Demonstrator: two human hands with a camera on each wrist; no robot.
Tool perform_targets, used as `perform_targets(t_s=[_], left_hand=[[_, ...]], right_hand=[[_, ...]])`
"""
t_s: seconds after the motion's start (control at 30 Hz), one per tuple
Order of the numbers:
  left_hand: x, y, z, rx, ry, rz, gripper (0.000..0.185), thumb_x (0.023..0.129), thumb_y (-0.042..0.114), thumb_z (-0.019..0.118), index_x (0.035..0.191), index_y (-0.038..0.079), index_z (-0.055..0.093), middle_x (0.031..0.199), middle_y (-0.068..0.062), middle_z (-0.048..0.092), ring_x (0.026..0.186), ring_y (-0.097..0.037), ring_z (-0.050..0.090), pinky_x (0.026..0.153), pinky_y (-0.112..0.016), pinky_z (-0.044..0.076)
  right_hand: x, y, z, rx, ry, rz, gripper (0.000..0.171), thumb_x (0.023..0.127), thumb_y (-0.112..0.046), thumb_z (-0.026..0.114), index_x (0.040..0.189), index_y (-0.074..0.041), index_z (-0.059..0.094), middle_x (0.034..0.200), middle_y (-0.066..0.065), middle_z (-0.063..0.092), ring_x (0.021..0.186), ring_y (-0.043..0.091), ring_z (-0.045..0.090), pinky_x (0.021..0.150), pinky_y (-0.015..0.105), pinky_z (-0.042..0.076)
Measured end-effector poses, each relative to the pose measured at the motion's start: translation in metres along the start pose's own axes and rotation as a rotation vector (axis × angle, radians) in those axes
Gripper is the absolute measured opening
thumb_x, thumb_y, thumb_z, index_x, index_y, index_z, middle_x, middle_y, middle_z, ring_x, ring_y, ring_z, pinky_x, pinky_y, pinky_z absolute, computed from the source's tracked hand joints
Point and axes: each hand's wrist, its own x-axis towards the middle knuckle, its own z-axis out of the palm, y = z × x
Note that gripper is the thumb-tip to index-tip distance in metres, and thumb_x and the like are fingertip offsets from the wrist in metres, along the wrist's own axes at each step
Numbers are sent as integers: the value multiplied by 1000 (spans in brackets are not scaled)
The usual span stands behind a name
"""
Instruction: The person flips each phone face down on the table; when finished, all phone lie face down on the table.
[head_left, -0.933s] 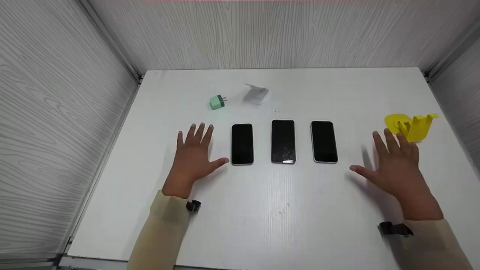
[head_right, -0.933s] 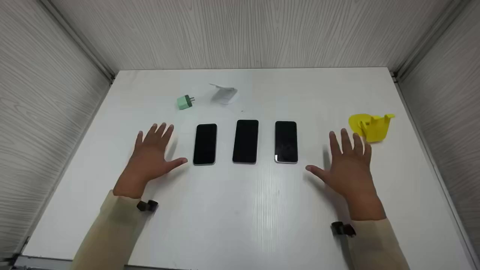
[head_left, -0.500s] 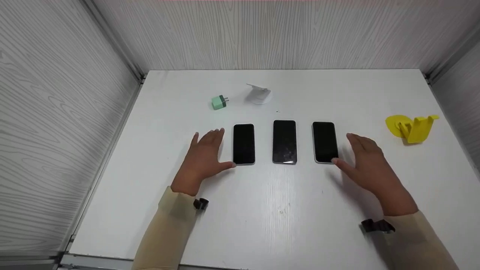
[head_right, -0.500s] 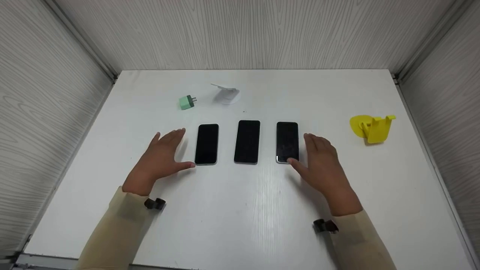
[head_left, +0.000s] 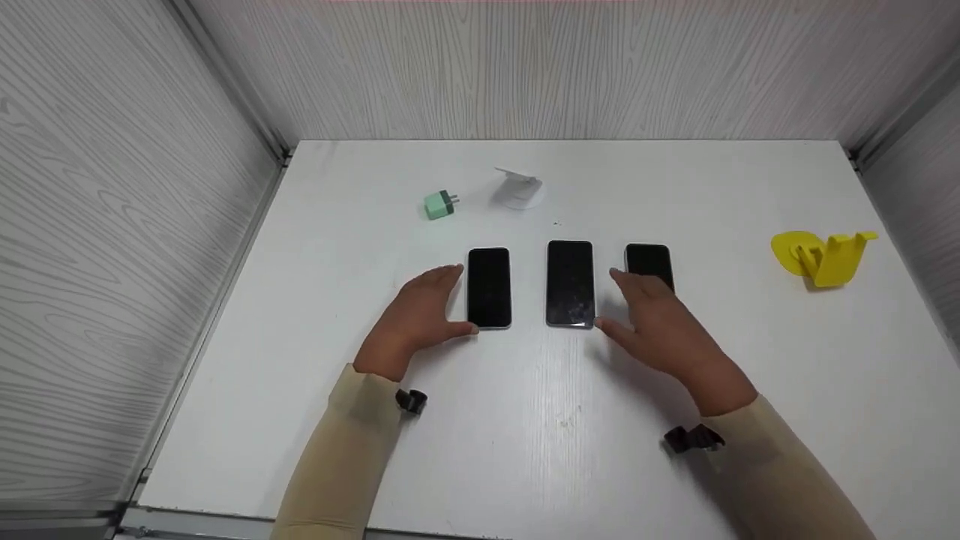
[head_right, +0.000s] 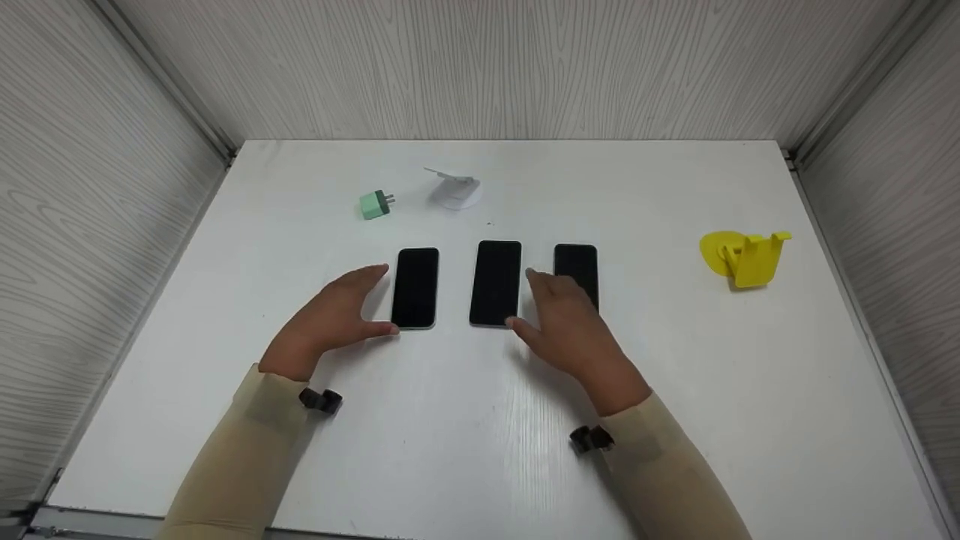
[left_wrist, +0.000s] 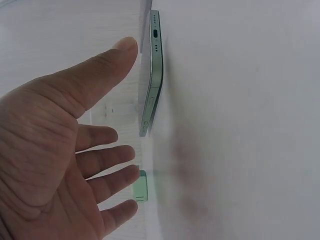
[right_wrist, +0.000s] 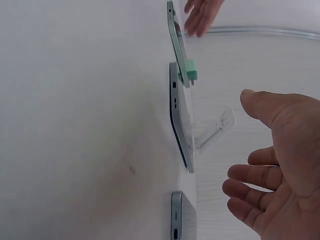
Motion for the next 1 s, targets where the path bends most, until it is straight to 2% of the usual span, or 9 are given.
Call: perform_targets(t_s=[0.13,0.3,0.47,0.57,0.8,1.0], left_hand=[[5,-3,2,-53,-23,-19,108,90,45,90,173,11,30,178,-12,34,166,-32,30,135,-46,27],[10,-8,4,-82,-53,-32,109,89,43,91,174,16,29,181,-7,29,169,-30,24,136,-47,24],[12,-10,6,-91,-68,-8,105,89,40,92,173,18,33,182,-3,28,170,-26,19,137,-48,19],[12,-10,5,-81,-79,5,104,90,41,91,173,19,33,182,-2,28,171,-25,18,138,-48,17],[13,-11,5,-78,-85,23,104,90,42,91,173,21,33,181,-1,30,171,-23,17,138,-49,15],[14,-12,6,-79,-74,28,104,88,42,93,172,21,36,180,-2,33,170,-28,21,137,-53,18]], right_hand=[[15,-15,8,21,-34,-50,84,109,-46,66,171,-4,29,167,27,45,156,47,41,124,64,39],[36,-31,16,108,-99,-49,86,108,-47,68,171,-3,31,156,25,58,150,43,51,122,61,43],[54,-47,28,195,-158,-52,85,107,-45,70,169,-1,34,142,21,68,130,33,66,111,53,53],[62,-58,36,224,-192,-57,82,106,-45,70,168,0,38,136,19,72,121,31,70,104,51,56],[70,-73,48,284,-237,-46,79,107,-43,67,165,3,40,134,20,74,126,33,71,106,52,57],[74,-78,53,302,-246,-47,74,108,-44,66,162,2,46,129,18,77,121,31,73,102,51,59]])
